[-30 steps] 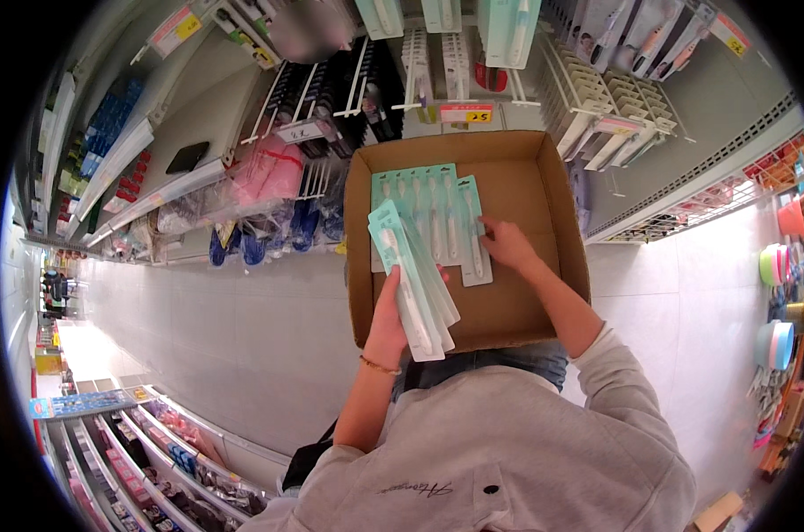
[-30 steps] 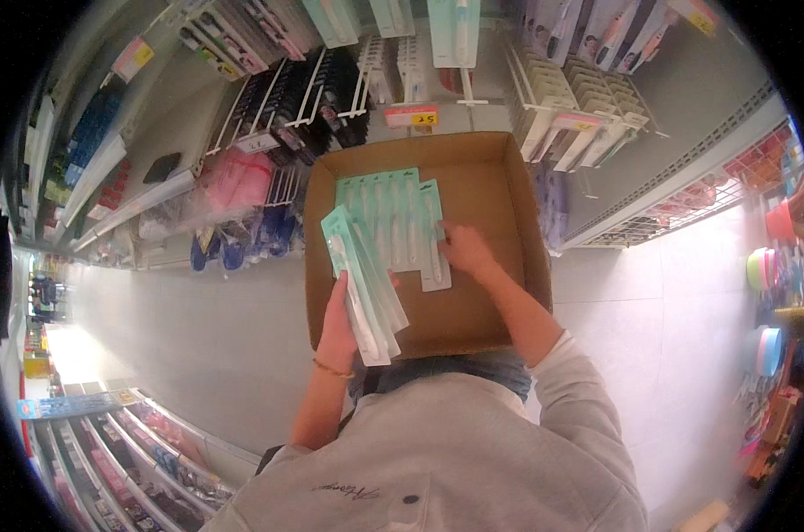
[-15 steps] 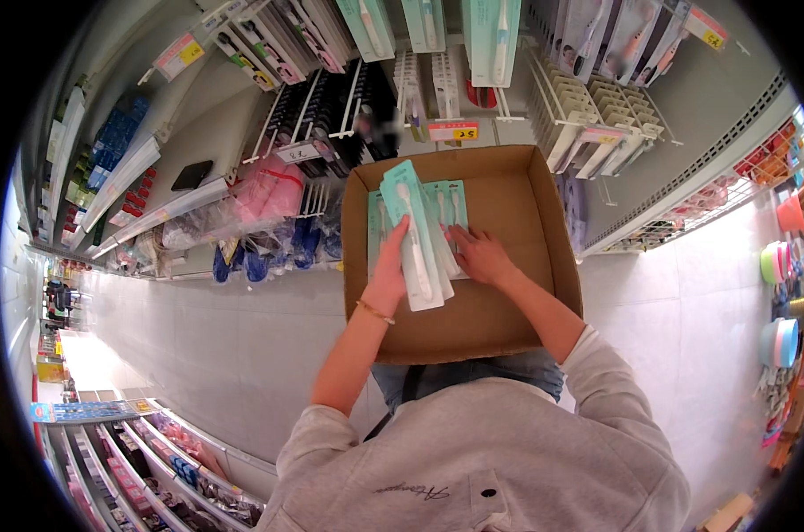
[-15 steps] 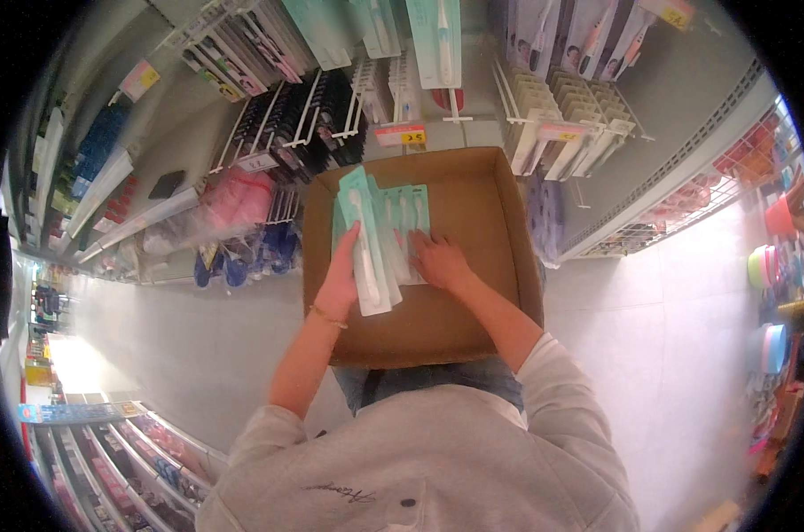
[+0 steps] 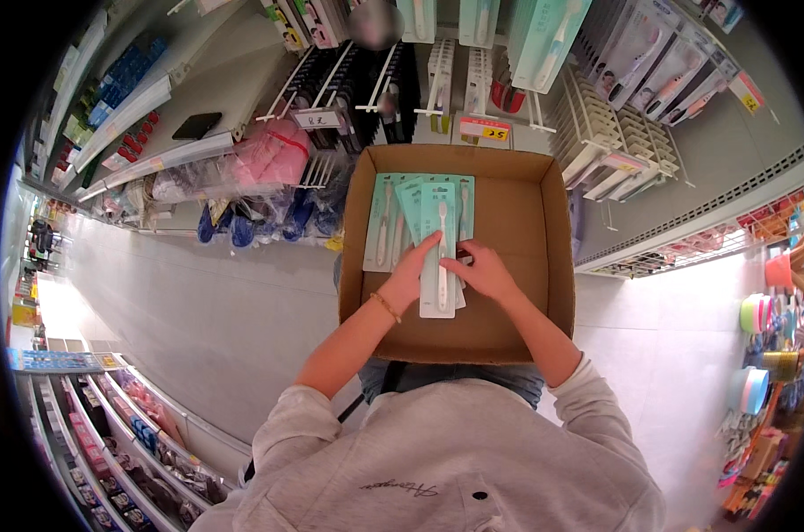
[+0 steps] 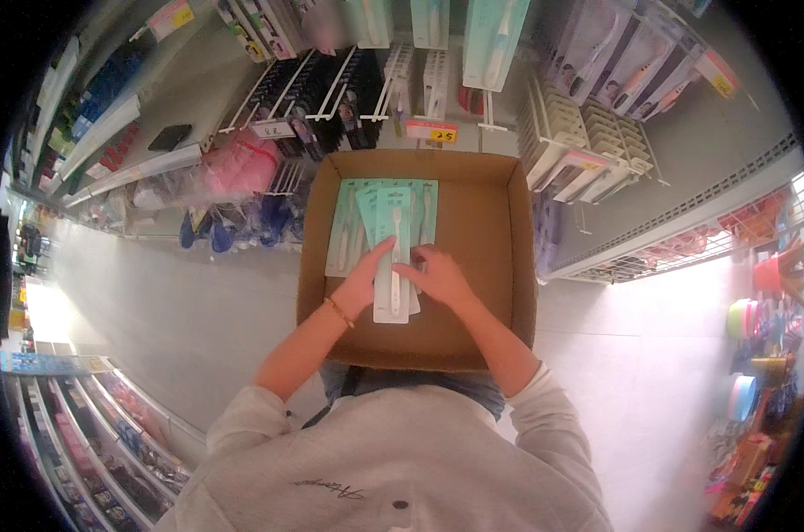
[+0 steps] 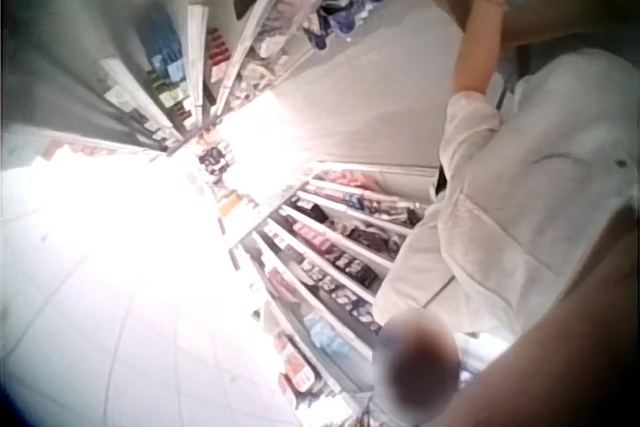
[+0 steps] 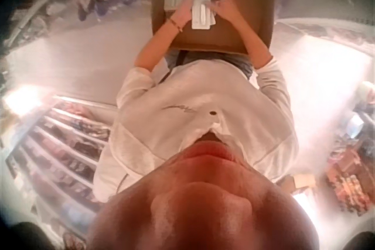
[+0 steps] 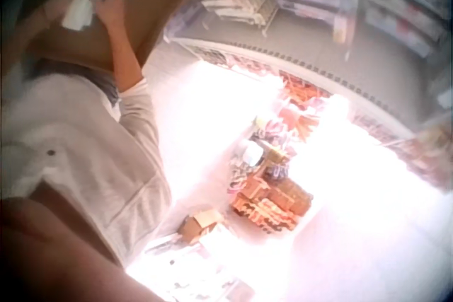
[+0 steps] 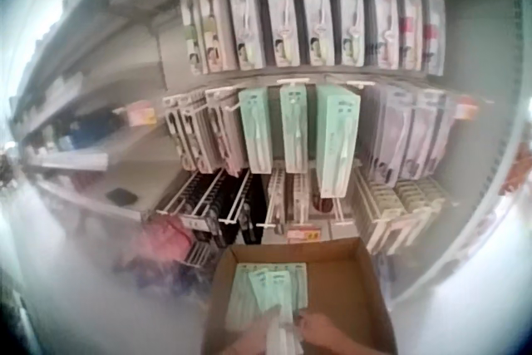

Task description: The person removes packaged toothbrushes from a cardboard box and places them onto hooks on a retail display rack. They handle the items one at a time, arranging them in rows on the rack.

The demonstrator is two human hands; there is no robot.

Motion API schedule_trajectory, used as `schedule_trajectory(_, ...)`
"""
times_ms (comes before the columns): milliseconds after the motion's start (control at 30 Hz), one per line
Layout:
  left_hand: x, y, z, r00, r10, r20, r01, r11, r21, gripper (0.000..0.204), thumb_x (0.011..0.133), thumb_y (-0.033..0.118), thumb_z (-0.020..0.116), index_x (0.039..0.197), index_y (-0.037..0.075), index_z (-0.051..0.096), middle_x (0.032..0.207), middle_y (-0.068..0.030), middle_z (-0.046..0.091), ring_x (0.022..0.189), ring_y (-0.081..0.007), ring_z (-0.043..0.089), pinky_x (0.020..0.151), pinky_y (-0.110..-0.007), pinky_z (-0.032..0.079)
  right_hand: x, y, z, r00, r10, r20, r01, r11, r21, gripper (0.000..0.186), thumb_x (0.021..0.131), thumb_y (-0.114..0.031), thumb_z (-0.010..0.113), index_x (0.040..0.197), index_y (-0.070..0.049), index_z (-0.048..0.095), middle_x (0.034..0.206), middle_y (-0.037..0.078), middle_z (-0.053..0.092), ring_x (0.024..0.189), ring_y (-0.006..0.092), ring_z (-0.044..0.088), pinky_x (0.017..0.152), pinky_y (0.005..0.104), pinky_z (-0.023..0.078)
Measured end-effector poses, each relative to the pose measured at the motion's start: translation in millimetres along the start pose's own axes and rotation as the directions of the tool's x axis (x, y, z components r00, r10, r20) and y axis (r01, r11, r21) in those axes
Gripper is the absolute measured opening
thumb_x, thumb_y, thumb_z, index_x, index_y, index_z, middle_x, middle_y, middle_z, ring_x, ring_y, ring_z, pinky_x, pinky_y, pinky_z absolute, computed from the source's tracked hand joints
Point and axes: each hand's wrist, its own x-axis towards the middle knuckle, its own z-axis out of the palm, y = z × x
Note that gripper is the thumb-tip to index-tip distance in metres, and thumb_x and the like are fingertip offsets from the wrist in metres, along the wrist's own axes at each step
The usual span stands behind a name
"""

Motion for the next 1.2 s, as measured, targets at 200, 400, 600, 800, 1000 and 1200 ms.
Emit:
schedule_trajectory(200, 1.2, 4.2, 2.3, 1.0, -0.019, -0.005, 0.018, 0.98, -0.196, 0.048, 0.089, 0.031, 0.062, 0.125, 0.004, 0.046, 0.113, -0.0101, 0.058, 0.1, -0.0238, 0.059, 0.083, -0.041, 0.051, 13.6, 14.9, -12.1, 0.971, 0.237, 0.025, -0.226, 0.884, 0.408, 0.038, 0.085, -0.025, 0.063, 0.106, 0.006, 0.06, 0.096, 0.009, 0.062, 0.088, 0.0157, 0.059, 0.076, 0.0285, 0.048)
schedule_trajectory(400, 4.4, 1.3, -2.5, 1.0, 0.013, -0.027, -0.014, 0.999, -0.039, 0.046, 0.091, 0.034, 0.058, 0.124, 0.005, 0.046, 0.118, -0.0151, 0.055, 0.107, -0.0269, 0.056, 0.091, -0.043, 0.048, 20.1, 39.0, -28.2, 0.922, 0.385, -0.039, -0.281, 0.735, 0.617, 0.038, 0.081, -0.019, 0.063, 0.108, 0.007, 0.058, 0.092, 0.015, 0.066, 0.084, 0.0209, 0.062, 0.077, 0.0313, 0.048)
schedule_trajectory(600, -0.9, 0.0, 7.1, 0.994, -0.051, -0.095, 0.042, 0.995, -0.091, 0.04, 0.088, 0.03, 0.061, 0.113, 0.002, 0.05, 0.101, -0.014, 0.06, 0.092, -0.0251, 0.061, 0.079, -0.043, 0.053, 28.3, 81.2, -32.2, 0.868, 0.305, -0.392, -0.198, 0.937, 0.289, 0.042, 0.077, -0.013, 0.064, 0.113, 0.007, 0.053, 0.09, 0.019, 0.066, 0.086, 0.0253, 0.065, 0.074, 0.0347, 0.049)
schedule_trajectory(800, 0.9, -8.0, -0.6, 0.997, -0.063, -0.044, 0.061, 0.997, -0.05, 0.04, 0.088, 0.03, 0.062, 0.113, 0.001, 0.051, 0.098, -0.0127, 0.06, 0.091, -0.0244, 0.061, 0.077, -0.042, 0.053, 20.5, 79.2, -26.2, 0.887, 0.269, -0.376, -0.262, 0.962, 0.069, 0.052, 0.077, -0.011, 0.064, 0.124, 0.003, 0.047, 0.091, 0.019, 0.065, 0.084, 0.0267, 0.064, 0.072, 0.036, 0.049)
schedule_trajectory(1000, -3.1, -11.6, 10.4, 0.998, -0.011, -0.057, 0.012, 1.0, 0.014, 0.04, 0.091, 0.033, 0.056, 0.115, 0.001, 0.053, 0.099, -0.0134, 0.063, 0.091, -0.0251, 0.062, 0.079, -0.043, 0.052, 24.5, 77.7, -13.5, 0.935, 0.249, -0.253, -0.233, 0.968, 0.092, 0.055, 0.075, -0.011, 0.065, 0.125, 0.001, 0.047, 0.099, 0.022, 0.063, 0.092, 0.0325, 0.062, 0.08, 0.0382, 0.048)
schedule_trajectory(1200, 0.4, -12.5, 4.3, 0.999, -0.031, -0.038, 0.032, 0.999, 0.028, 0.041, 0.09, 0.033, 0.057, 0.116, 0.001, 0.052, 0.099, -0.0126, 0.062, 0.092, -0.025, 0.062, 0.08, -0.042, 0.052, 22.0, 55.7, -12.1, 0.95, 0.142, -0.276, -0.172, 0.981, -0.085, 0.05, 0.075, -0.014, 0.065, 0.121, 0.001, 0.052, 0.1, 0.022, 0.062, 0.093, 0.038, 0.061, 0.082, 0.0411, 0.049)
